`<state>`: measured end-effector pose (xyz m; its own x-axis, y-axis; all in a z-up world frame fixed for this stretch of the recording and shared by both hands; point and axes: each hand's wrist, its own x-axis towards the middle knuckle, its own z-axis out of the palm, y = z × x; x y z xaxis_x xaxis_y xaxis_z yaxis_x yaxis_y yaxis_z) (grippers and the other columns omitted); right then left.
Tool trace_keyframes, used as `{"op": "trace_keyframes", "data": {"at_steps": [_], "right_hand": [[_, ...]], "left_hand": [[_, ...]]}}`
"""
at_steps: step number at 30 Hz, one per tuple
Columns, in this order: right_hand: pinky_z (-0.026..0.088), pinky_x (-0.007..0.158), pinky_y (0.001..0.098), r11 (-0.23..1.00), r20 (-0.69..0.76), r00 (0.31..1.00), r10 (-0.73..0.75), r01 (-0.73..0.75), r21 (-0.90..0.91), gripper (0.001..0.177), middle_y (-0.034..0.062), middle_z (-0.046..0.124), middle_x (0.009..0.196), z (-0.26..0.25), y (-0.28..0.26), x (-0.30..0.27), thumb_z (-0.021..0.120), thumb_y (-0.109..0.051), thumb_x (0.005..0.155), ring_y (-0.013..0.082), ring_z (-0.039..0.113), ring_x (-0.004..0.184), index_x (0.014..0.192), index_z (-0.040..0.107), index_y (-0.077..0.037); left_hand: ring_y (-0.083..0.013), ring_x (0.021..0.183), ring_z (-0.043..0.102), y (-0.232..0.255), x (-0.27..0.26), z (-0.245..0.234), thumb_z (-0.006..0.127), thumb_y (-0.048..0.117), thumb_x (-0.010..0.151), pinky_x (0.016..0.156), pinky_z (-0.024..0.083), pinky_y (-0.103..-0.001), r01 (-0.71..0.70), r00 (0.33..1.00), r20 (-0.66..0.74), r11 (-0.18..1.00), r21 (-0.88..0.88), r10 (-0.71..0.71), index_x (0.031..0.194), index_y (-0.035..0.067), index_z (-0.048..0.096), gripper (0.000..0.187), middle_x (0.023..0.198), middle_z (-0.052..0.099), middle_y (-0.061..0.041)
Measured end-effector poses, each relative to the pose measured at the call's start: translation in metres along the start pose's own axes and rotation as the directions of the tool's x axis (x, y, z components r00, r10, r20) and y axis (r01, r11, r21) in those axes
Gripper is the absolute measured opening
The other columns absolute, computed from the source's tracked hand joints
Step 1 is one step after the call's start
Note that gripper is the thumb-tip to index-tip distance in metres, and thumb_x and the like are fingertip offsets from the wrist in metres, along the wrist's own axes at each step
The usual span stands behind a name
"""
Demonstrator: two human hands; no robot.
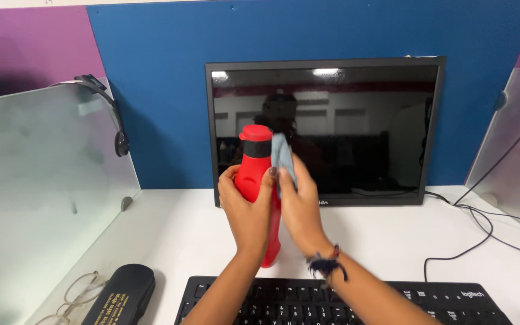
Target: The person wipes a computer monitor, a water bottle, and a glasses case using a cloth.
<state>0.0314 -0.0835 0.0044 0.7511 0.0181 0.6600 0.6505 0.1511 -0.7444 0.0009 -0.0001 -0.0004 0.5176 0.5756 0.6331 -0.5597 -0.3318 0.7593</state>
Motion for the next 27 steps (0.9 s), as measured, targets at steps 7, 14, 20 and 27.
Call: {"op": "trace_keyframes", "data": {"at_steps": [7, 14, 20, 27], "right_hand": [[0.051, 0.095, 0.0284, 0.966, 0.092, 0.983, -0.160, 0.175, -0.191, 0.039, 0.0114, 0.062, 0.129, 0.003, -0.011, -0.015, 0.048, -0.011, 0.104, 0.0197, 0.064, 0.109, 0.142, 0.055, -0.002], [0.048, 0.099, 0.0356, 0.774, 0.261, 0.895, -0.361, 0.443, -0.453, 0.043, 0.0156, 0.054, 0.134, -0.023, -0.030, -0.042, 0.051, 0.006, 0.090, 0.0286, 0.057, 0.120, 0.131, 0.066, -0.001], [0.051, 0.096, 0.0409, 0.430, 0.483, 0.699, -0.527, 0.710, -0.559, 0.037, 0.0116, 0.058, 0.124, -0.003, -0.053, -0.010, 0.058, 0.006, 0.084, 0.0319, 0.055, 0.115, 0.117, 0.073, -0.003], [0.051, 0.093, 0.0433, 0.262, 0.730, 0.545, -0.413, 0.838, -0.478, 0.030, 0.0075, 0.062, 0.120, -0.028, -0.021, -0.057, 0.065, 0.000, 0.074, 0.0299, 0.054, 0.110, 0.101, 0.076, -0.006]], "left_hand": [[-0.0214, 0.097, 0.062, -0.005, 0.031, -0.011, 0.045, 0.059, 0.100, 0.092, 0.050, -0.035, 0.190, 0.979, 0.090, 0.979, -0.072, -0.184, 0.116, 0.001, 0.058, 0.062, 0.105, 0.067, -0.012], [-0.0154, 0.107, 0.065, 0.031, 0.121, -0.024, 0.040, 0.063, 0.092, 0.085, 0.046, -0.031, 0.373, 0.750, 0.623, 0.920, -0.124, -0.220, 0.133, 0.020, 0.058, 0.062, 0.121, 0.071, 0.002], [-0.0130, 0.108, 0.064, 0.049, 0.135, -0.019, 0.055, 0.055, 0.093, 0.084, 0.054, -0.034, 0.173, 0.610, 0.741, 0.960, 0.222, -0.281, 0.118, 0.014, 0.071, 0.050, 0.113, 0.071, -0.005], [-0.0113, 0.099, 0.060, 0.043, 0.123, -0.012, 0.062, 0.059, 0.090, 0.088, 0.047, -0.029, 0.090, 0.717, 0.682, 0.989, 0.114, -0.144, 0.105, 0.011, 0.071, 0.051, 0.099, 0.070, -0.001]]}}
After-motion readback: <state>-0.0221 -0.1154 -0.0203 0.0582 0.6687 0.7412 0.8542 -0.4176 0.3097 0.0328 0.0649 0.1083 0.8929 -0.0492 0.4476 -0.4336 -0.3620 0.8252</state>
